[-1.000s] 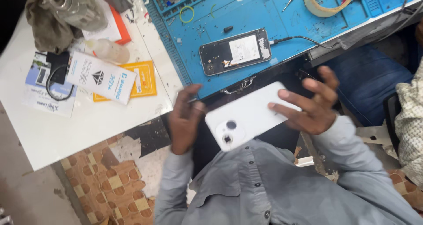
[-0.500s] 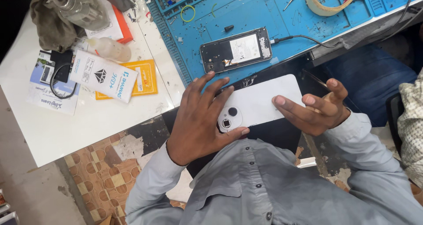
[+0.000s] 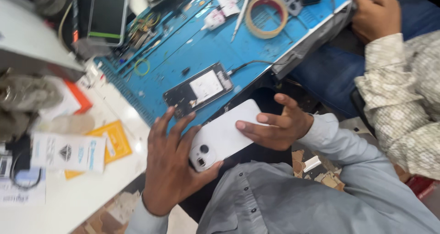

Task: The person uses a screwdriver to remove screws from a disassembled smartphone on a blue work mat. They then apply adhesive from a tube to the edges of the phone's back cover and place the cover onto the phone body.

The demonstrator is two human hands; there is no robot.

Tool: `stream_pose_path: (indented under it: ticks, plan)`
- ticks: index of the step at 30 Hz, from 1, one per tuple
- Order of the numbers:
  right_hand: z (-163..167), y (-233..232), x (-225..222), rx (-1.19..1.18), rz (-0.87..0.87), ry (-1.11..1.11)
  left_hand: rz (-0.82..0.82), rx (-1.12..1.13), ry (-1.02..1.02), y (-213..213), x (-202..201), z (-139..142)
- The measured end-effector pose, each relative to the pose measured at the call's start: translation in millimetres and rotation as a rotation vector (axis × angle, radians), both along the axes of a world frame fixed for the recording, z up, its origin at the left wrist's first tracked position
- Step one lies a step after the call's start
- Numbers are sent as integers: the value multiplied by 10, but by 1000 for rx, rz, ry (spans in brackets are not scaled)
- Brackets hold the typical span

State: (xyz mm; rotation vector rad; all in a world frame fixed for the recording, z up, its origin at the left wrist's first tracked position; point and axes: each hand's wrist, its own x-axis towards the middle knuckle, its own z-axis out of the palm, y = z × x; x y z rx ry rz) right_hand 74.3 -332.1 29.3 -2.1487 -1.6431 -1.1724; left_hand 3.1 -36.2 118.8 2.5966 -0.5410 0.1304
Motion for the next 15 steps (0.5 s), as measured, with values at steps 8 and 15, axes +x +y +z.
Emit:
stream_pose_path:
  ticks: [8,15]
  plan:
    - [-212,-201,39,150,-35,298,112,11,-81,303,44,-199]
    - [-440,-463,35,352,-286,584,421,-4,-135,1050,-68,-19]
